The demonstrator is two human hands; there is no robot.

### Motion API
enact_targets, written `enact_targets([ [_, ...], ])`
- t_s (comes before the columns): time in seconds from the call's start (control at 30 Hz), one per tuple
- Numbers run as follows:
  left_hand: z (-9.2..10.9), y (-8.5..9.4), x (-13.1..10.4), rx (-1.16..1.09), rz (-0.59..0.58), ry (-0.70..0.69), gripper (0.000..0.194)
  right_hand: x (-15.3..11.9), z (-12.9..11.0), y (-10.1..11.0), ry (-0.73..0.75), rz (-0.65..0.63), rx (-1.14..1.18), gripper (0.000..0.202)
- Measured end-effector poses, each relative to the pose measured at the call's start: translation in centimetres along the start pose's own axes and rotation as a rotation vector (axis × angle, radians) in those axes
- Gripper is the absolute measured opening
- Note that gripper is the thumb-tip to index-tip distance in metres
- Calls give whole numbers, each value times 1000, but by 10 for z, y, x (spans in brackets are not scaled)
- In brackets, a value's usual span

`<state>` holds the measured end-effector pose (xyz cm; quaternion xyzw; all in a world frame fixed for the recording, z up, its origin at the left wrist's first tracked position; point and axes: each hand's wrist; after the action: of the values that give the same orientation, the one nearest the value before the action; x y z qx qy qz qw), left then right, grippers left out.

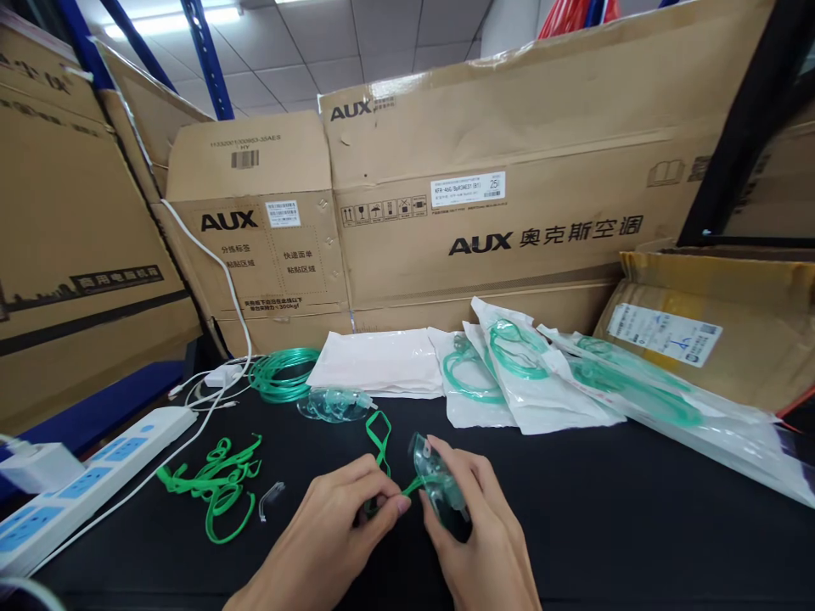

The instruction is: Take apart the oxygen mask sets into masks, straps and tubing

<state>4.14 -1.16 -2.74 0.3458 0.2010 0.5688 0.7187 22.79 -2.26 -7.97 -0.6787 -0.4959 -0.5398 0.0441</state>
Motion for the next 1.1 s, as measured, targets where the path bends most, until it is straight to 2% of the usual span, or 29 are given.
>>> enact_targets([
  [0.1,6,16,-6,10,-45,-38,11,0,2,3,-3,33,-194,43],
  [0.17,9,38,-11,33,-1,-23,11,1,3,4,7,37,-262,43],
  [0.27,4,82,-22,45,197,46,20,6,4,4,25,52,-257,41],
  [0.4,-19,139,-37,130,466,170,31,13,2,4,16,56,-183,39],
  [0.5,-44,163,-38,203,524,326,42,13,1,4,4,69,-176,38],
  [0.6,-71,171,-31,285,440,457,42,10,3,5,-3,63,-150,38],
  [0.7,-100,169,-23,373,343,522,40,7,7,4,-5,23,-114,41],
  [0.83,-125,167,-20,429,322,584,39,6,11,3,-5,-3,-115,41],
  [0.9,-125,167,-21,438,332,578,43,7,9,3,4,22,-126,40],
  [1.0,-108,166,-25,419,362,488,45,10,4,4,9,38,-134,39],
  [1.07,-93,162,-28,344,293,382,45,11,1,5,11,37,-132,39],
  [1.1,-87,159,-30,294,210,336,44,12,0,5,12,37,-128,39],
])
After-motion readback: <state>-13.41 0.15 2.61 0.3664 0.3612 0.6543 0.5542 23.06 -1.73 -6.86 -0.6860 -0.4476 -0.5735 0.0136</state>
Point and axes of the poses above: each hand's wrist, its own x-axis towards the middle knuckle, its own y-axis out of the back of the hand, z = x × y, and after that the axes turned 15 degrees about y, right-handed
